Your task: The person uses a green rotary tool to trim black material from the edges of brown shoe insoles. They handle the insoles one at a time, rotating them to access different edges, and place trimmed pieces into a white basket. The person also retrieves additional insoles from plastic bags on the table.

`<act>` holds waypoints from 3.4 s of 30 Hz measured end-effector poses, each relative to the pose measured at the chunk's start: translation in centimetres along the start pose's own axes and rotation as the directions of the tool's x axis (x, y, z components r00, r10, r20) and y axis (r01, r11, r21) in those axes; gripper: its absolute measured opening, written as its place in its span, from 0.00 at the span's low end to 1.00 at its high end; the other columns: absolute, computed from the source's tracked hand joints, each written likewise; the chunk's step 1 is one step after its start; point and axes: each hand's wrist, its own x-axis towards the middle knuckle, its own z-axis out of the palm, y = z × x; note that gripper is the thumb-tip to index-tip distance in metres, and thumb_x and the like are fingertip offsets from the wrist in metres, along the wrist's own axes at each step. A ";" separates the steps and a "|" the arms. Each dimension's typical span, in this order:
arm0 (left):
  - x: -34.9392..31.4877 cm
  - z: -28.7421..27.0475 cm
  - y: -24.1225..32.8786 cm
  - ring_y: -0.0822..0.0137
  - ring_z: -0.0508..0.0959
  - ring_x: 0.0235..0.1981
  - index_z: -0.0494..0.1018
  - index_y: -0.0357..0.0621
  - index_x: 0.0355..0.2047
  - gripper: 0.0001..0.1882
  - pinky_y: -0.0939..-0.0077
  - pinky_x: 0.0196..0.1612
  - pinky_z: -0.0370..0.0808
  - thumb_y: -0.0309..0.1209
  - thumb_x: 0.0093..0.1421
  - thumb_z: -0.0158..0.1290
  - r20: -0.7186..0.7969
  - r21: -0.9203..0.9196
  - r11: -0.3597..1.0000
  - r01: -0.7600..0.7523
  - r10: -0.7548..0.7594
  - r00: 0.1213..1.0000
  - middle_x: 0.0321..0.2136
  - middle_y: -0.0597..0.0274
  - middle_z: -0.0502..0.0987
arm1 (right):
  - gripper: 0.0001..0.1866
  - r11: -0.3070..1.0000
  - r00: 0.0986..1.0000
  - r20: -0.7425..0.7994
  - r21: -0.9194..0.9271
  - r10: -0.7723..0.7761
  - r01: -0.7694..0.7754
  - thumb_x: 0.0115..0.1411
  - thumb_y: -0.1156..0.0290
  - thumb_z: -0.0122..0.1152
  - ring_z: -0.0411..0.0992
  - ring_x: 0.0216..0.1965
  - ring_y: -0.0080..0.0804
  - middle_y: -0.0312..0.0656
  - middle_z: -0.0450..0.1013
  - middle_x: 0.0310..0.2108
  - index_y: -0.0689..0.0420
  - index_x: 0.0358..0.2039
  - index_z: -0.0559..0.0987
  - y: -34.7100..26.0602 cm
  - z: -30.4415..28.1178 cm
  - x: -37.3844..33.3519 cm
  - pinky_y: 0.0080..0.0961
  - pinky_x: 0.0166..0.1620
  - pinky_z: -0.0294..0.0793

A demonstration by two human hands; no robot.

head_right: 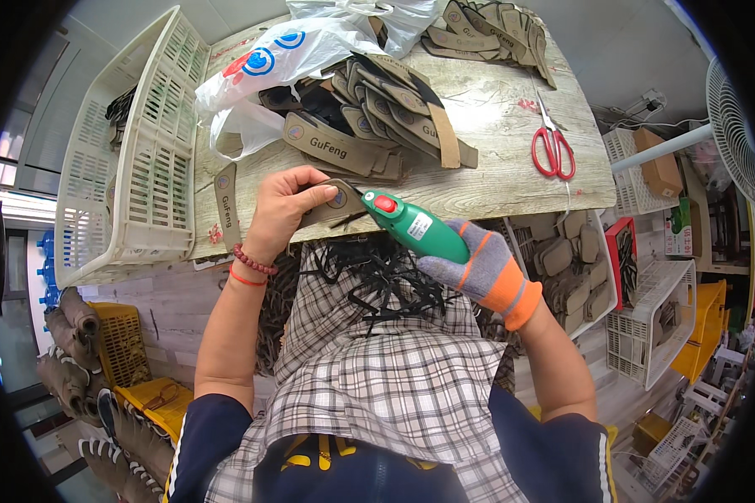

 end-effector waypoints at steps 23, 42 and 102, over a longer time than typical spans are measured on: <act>6.4 -1.5 -5.7 0.73 0.69 0.22 0.71 0.38 0.27 0.10 0.80 0.27 0.66 0.28 0.49 0.60 -0.758 0.421 0.896 -0.140 0.433 0.489 0.23 0.64 0.72 | 0.26 0.998 0.977 -0.210 -0.053 0.034 -0.046 0.48 0.58 0.68 0.69 0.22 0.18 0.37 0.73 0.22 0.63 0.41 0.73 1.0 2.2 2.1 0.18 0.27 0.70; 1.2 4.9 -1.6 0.73 0.76 0.23 0.72 0.37 0.30 0.04 0.81 0.28 0.75 0.24 0.55 0.54 -0.518 -0.494 0.818 -0.294 -0.006 0.855 0.26 0.60 0.77 | 0.26 0.997 0.965 -0.255 -0.066 -0.066 0.051 0.48 0.59 0.68 0.69 0.18 0.18 0.38 0.73 0.21 0.63 0.42 0.71 -0.2 3.4 1.7 0.17 0.22 0.68; -1.0 -2.3 0.1 0.83 0.70 0.24 0.74 0.36 0.28 0.03 0.89 0.29 0.67 0.22 0.53 0.55 0.012 0.105 0.994 -0.030 0.029 1.000 0.24 0.69 0.74 | 0.27 0.992 0.995 0.048 -0.090 -0.086 0.090 0.47 0.58 0.69 0.69 0.23 0.19 0.40 0.74 0.24 0.63 0.42 0.73 -0.5 2.2 2.8 0.19 0.28 0.70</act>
